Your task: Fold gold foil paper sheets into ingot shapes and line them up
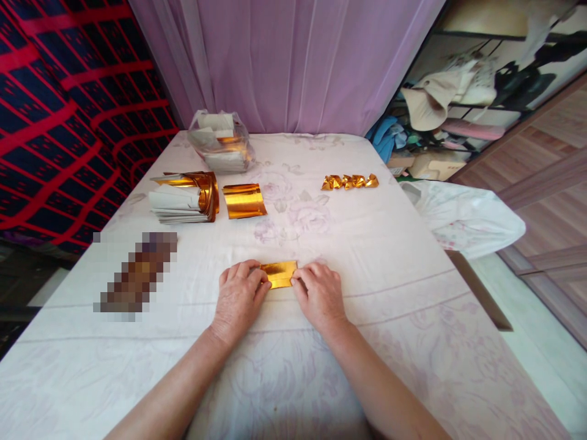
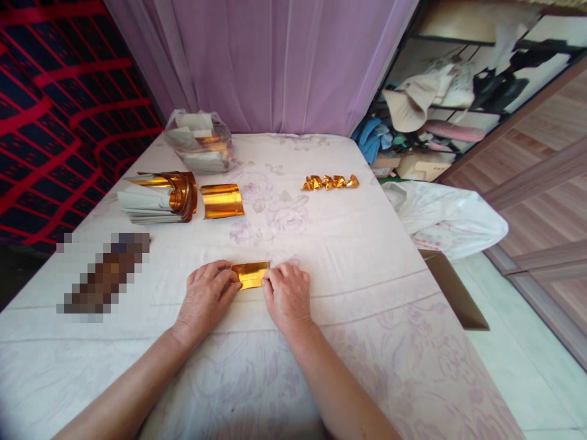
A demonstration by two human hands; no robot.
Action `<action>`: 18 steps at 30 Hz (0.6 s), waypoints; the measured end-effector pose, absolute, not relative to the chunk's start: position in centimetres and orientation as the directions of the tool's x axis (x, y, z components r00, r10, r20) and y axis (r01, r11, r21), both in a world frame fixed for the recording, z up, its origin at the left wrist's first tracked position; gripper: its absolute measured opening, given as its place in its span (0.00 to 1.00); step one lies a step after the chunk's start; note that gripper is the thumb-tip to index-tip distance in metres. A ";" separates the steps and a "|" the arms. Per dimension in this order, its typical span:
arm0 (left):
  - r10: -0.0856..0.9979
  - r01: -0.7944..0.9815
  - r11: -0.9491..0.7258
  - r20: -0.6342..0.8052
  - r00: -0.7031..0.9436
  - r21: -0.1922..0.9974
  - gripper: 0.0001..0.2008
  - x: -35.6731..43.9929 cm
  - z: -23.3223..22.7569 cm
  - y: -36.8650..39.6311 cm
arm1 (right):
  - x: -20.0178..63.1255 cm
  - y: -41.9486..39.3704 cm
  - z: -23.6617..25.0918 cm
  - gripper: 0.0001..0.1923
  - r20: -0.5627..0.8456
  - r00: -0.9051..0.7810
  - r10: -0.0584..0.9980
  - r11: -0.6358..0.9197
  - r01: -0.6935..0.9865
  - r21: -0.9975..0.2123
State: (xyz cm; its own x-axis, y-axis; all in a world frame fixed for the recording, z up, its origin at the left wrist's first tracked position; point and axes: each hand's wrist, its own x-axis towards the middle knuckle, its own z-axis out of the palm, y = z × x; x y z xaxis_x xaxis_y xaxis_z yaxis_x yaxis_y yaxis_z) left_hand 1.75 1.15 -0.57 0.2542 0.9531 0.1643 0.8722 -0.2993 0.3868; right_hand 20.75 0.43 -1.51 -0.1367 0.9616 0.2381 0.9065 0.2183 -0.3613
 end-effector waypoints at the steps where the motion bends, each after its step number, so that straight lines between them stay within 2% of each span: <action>1: 0.953 0.874 -0.299 0.164 0.254 0.383 0.04 1.8 -0.6 1.1 | 20.6 0.4 -1.4 0.02 0.229 -0.137 0.964 0.213 0.911 -0.353; 10: 0.946 0.901 -0.310 0.196 0.260 0.303 0.04 2.2 -0.8 0.9 | 19.1 0.7 -0.7 0.14 0.206 -0.099 0.974 0.148 0.960 -0.238; 18: 0.950 0.891 -0.305 0.176 0.258 0.338 0.02 1.9 -0.8 1.0 | 21.2 0.3 -1.5 0.01 0.211 -0.111 0.971 0.191 0.894 -0.405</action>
State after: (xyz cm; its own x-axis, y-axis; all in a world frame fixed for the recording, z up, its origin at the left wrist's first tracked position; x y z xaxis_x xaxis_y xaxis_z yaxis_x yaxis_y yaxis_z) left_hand 1.85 0.98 -0.83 0.2581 0.9500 0.1759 0.8907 -0.3045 0.3376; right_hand 21.22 0.35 -1.46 -0.1113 0.9711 0.2113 0.8940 0.1907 -0.4055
